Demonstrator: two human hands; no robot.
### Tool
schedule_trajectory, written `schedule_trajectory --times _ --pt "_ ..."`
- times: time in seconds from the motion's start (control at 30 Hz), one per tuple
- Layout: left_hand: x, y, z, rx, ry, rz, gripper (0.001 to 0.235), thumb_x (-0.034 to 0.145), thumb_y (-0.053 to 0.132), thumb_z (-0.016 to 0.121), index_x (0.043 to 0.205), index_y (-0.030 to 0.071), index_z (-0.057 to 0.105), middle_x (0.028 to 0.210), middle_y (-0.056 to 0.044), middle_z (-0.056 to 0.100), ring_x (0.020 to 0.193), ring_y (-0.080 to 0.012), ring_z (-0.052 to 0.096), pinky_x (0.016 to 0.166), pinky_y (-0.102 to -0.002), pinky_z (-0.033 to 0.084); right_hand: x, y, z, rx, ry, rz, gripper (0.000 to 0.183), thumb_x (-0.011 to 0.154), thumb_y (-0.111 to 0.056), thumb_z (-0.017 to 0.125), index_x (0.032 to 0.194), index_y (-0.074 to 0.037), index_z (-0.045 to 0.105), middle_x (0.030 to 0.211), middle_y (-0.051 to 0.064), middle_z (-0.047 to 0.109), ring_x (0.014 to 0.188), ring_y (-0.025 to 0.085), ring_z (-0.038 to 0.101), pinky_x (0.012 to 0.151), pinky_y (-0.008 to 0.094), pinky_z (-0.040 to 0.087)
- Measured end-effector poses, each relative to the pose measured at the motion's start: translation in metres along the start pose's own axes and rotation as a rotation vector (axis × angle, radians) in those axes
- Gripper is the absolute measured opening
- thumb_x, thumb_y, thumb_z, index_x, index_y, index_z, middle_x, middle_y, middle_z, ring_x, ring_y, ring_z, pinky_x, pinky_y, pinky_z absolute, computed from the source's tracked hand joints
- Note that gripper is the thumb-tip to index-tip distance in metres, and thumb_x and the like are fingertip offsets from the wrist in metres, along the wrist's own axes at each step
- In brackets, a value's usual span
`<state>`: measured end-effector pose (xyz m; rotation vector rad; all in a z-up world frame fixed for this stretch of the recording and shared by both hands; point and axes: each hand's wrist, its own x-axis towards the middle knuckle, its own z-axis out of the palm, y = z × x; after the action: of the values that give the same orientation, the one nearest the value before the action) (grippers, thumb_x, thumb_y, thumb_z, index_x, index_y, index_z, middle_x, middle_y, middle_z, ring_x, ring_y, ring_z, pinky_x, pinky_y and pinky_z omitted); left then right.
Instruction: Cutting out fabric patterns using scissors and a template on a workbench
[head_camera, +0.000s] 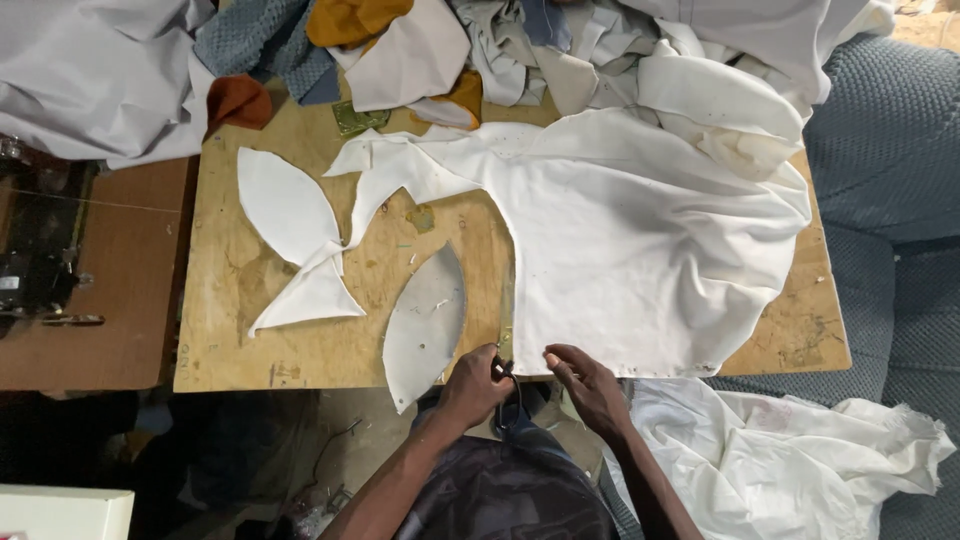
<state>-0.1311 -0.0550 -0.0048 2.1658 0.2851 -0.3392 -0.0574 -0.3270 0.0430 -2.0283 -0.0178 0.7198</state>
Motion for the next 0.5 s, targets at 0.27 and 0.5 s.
schedule_trajectory --times 0.27,0.5 --pt "0.001 0.025 -0.031 0.079 -0.297 0.251 0.069 0.101 0.034 0.084 0.163 0.005 0.076 0.150 -0.020 0.079 0.137 -0.0474 0.078 0.108 -0.057 0.066 -0.014 -0.067 0.082 0.364 0.216 0.099 0.030 0.123 -0.034 0.080 0.116 -0.007 0.089 0.108 0.009 0.093 0.101 0.022 0.087 0.087 0.041 0.070" --pt "0.007 -0.062 -0.072 -0.068 0.110 0.144 0.023 0.101 0.025 0.086 0.122 0.016 0.085 0.122 -0.006 0.086 0.101 -0.0302 0.083 0.092 -0.050 0.066 0.005 -0.030 0.015 -0.061 0.422 0.350 0.045 0.125 -0.033 0.079 0.159 -0.003 0.077 0.127 0.015 0.100 0.101 0.031 0.096 0.075 0.043 0.077"
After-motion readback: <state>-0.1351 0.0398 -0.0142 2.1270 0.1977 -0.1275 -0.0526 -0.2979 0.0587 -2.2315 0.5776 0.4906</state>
